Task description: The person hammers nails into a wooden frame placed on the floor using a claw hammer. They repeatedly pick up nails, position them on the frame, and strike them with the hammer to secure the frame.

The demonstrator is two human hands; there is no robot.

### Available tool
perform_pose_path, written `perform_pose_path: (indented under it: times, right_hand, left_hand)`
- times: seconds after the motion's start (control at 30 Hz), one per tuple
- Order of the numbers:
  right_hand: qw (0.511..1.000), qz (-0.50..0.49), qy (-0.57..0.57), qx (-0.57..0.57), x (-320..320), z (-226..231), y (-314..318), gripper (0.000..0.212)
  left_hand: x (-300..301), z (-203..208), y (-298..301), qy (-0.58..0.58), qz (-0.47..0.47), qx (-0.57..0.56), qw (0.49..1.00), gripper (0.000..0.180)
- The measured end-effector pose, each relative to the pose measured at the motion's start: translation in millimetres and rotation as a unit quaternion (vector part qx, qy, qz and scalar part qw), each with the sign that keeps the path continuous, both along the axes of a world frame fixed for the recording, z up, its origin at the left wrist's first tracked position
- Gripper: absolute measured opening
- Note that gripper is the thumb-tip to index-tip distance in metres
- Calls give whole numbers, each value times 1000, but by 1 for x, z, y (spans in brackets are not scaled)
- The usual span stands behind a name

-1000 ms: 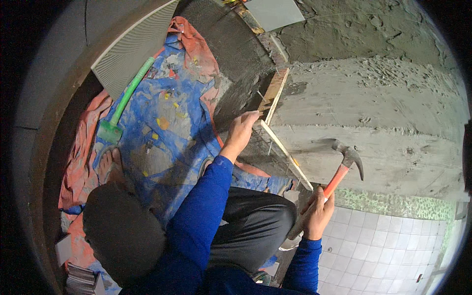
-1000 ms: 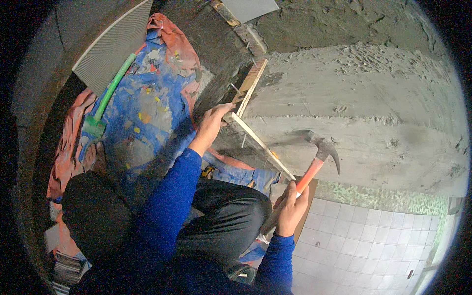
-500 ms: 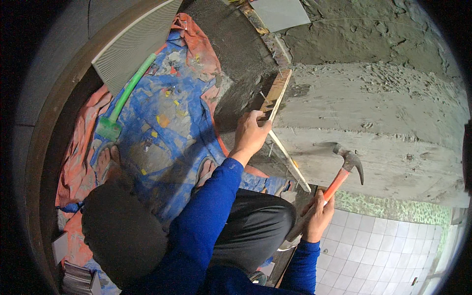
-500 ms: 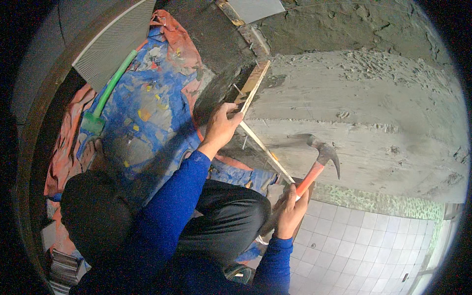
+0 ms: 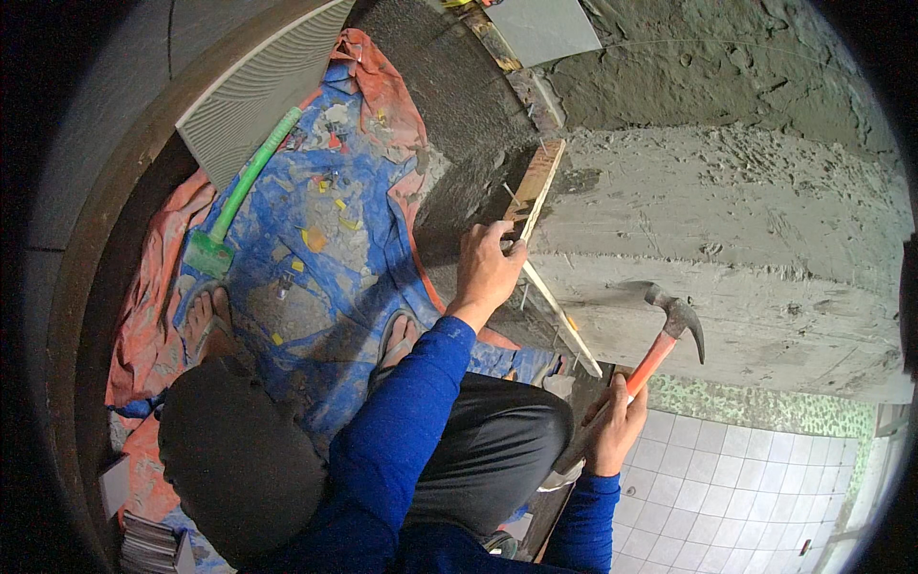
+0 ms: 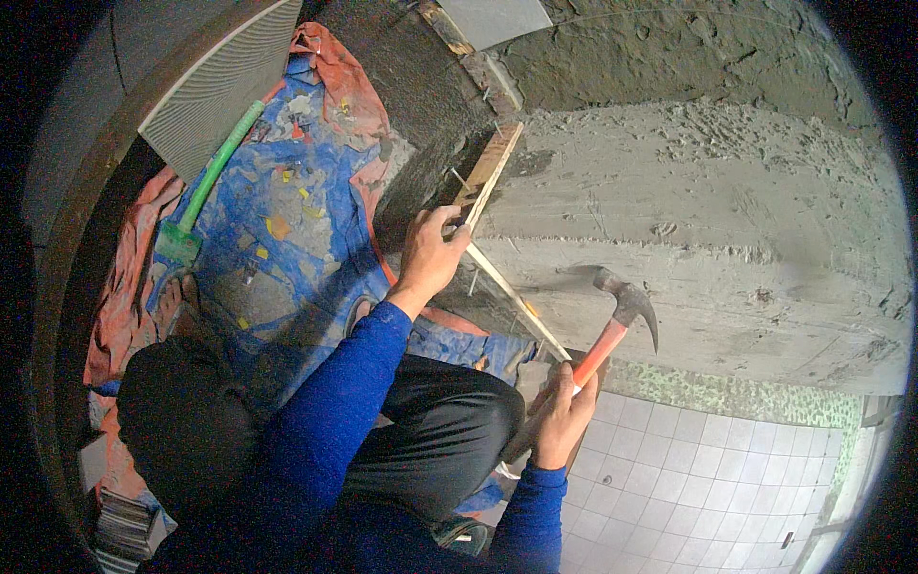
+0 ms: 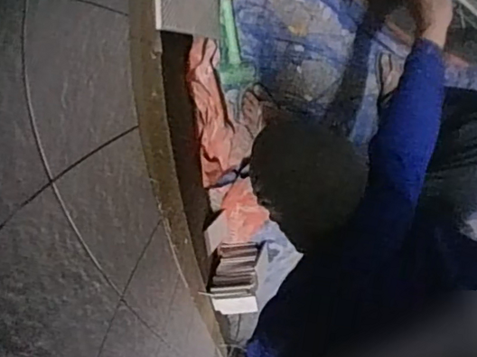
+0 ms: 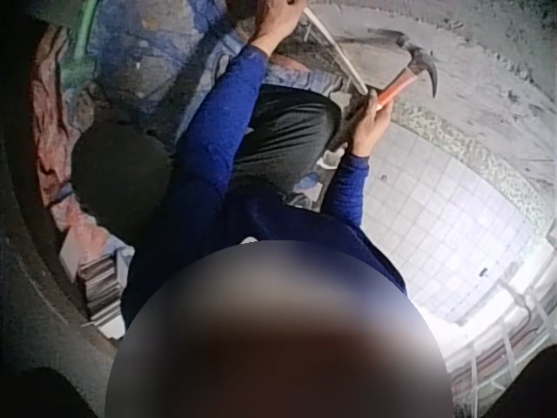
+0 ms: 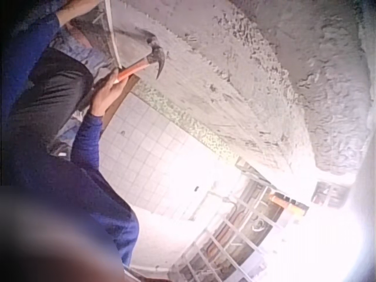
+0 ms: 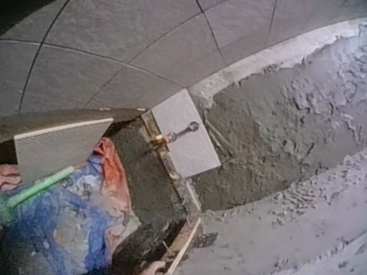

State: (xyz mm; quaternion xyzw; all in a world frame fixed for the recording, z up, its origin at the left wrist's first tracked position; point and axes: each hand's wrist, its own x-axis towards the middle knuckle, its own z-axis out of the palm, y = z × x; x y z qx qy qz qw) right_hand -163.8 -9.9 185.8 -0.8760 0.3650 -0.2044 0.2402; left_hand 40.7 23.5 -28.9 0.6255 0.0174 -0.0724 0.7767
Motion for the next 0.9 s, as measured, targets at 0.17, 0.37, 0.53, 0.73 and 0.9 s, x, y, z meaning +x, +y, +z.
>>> perform_pose_path:
  times: [0.17,0.37,0.53,0.73,0.9]
  right_hand:
    - [1000,7,7,-11,0,0,0,21]
    - [999,9,-31,9,3,-2,4,22]
    - [1000,16,-18,15,4,1,6,23]
    - [999,14,-24,26,3,1,5,25]
    - [999,23,-18,27,3,2,3,24]
  left_hand:
    - [-2,3,2,1,10,6,1000,37]
    - [1,3,6,-1,3,11,1000,37]
    - [-1,2,7,8,-14,-3,1000,41]
    - [0,-3,3,-79,42,21,996,38]
    - [3,-10,1,-56,17,-17,998,39]
